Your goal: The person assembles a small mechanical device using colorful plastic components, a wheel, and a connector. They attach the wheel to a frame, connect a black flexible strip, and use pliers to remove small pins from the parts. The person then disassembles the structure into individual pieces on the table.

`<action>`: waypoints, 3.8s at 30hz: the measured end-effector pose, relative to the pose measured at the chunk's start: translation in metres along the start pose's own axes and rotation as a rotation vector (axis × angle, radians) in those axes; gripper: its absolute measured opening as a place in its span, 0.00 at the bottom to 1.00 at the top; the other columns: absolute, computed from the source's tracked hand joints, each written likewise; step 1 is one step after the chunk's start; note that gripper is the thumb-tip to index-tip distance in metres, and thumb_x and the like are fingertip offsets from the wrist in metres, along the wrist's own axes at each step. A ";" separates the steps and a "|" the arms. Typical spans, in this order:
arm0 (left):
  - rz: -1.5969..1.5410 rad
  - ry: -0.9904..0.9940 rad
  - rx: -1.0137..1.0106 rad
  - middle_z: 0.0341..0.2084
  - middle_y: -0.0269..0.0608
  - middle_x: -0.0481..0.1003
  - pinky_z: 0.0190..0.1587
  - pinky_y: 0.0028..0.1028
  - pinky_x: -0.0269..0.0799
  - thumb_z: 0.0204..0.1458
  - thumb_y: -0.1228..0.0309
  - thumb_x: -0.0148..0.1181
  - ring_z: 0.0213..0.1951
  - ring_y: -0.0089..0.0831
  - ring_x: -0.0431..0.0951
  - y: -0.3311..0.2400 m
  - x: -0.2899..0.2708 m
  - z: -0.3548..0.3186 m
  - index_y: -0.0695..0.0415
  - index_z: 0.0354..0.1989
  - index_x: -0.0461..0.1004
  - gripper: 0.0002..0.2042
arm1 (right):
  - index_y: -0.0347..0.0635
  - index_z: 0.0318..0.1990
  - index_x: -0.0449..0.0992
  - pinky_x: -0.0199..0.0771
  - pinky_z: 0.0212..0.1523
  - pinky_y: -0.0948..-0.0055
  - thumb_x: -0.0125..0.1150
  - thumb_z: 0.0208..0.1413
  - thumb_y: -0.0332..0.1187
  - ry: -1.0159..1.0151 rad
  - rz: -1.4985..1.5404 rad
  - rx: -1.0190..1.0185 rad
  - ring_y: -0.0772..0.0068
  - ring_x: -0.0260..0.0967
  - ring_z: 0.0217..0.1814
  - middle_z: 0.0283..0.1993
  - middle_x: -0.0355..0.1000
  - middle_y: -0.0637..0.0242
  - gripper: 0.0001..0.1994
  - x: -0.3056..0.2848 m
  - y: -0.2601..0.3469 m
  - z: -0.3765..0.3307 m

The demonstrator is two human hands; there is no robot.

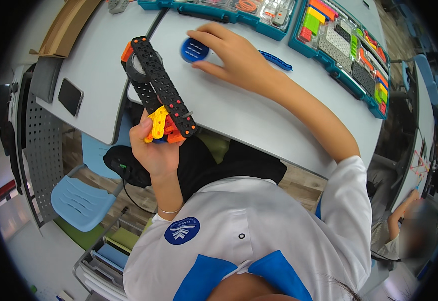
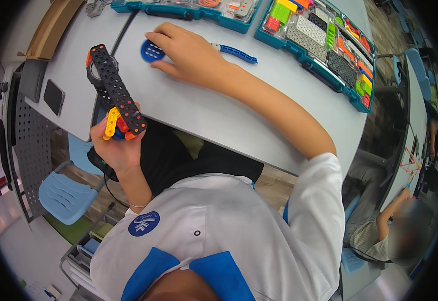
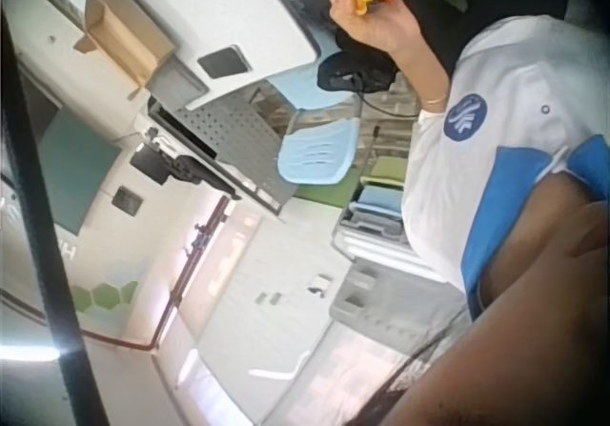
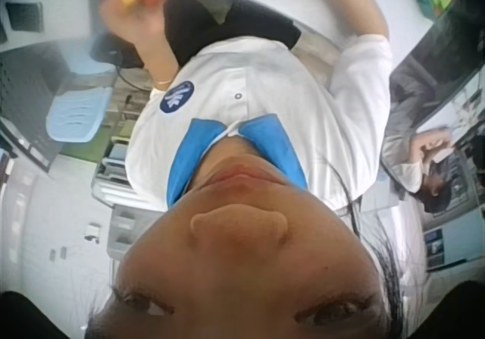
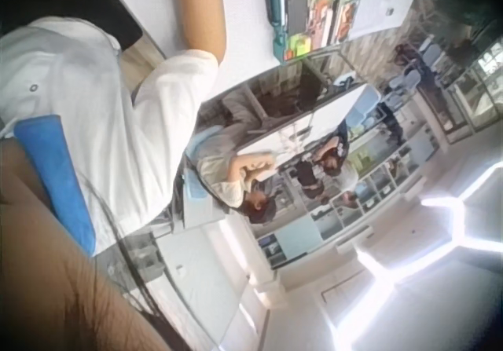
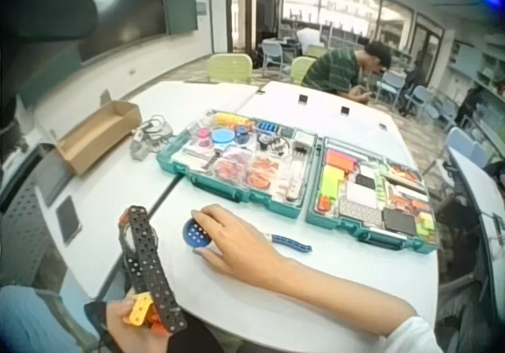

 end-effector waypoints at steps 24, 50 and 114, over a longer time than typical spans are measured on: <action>0.635 0.208 -0.038 0.33 0.34 0.75 0.30 0.17 0.67 0.58 0.64 0.55 0.34 0.15 0.72 0.047 0.038 0.015 0.62 0.49 0.70 0.17 | 0.32 0.60 0.68 0.82 0.40 0.69 0.54 0.66 0.44 0.282 1.134 0.747 0.66 0.73 0.52 0.54 0.71 0.56 0.24 -0.056 0.043 -0.092; 1.681 -0.189 0.681 0.45 0.40 0.73 0.51 0.32 0.72 0.45 0.65 0.74 0.48 0.33 0.75 -0.007 -0.017 0.065 0.54 0.56 0.77 0.27 | 0.30 0.53 0.71 0.74 0.58 0.66 0.58 0.59 0.27 0.144 1.201 0.753 0.65 0.72 0.58 0.53 0.73 0.55 0.16 -0.053 0.027 -0.136; 1.162 0.471 0.181 0.37 0.41 0.78 0.43 0.24 0.70 0.52 0.72 0.67 0.36 0.25 0.76 0.032 0.069 0.008 0.64 0.51 0.77 0.18 | 0.38 0.52 0.78 0.70 0.37 0.80 0.65 0.56 0.31 -0.045 0.441 0.420 0.74 0.72 0.44 0.48 0.76 0.64 0.16 -0.108 0.057 -0.097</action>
Point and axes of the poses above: each hand's wrist, its own z-axis towards the middle knuckle, its own x-axis out of the palm, y = z × x, the point moved 1 cm from there along z, towards the middle knuckle
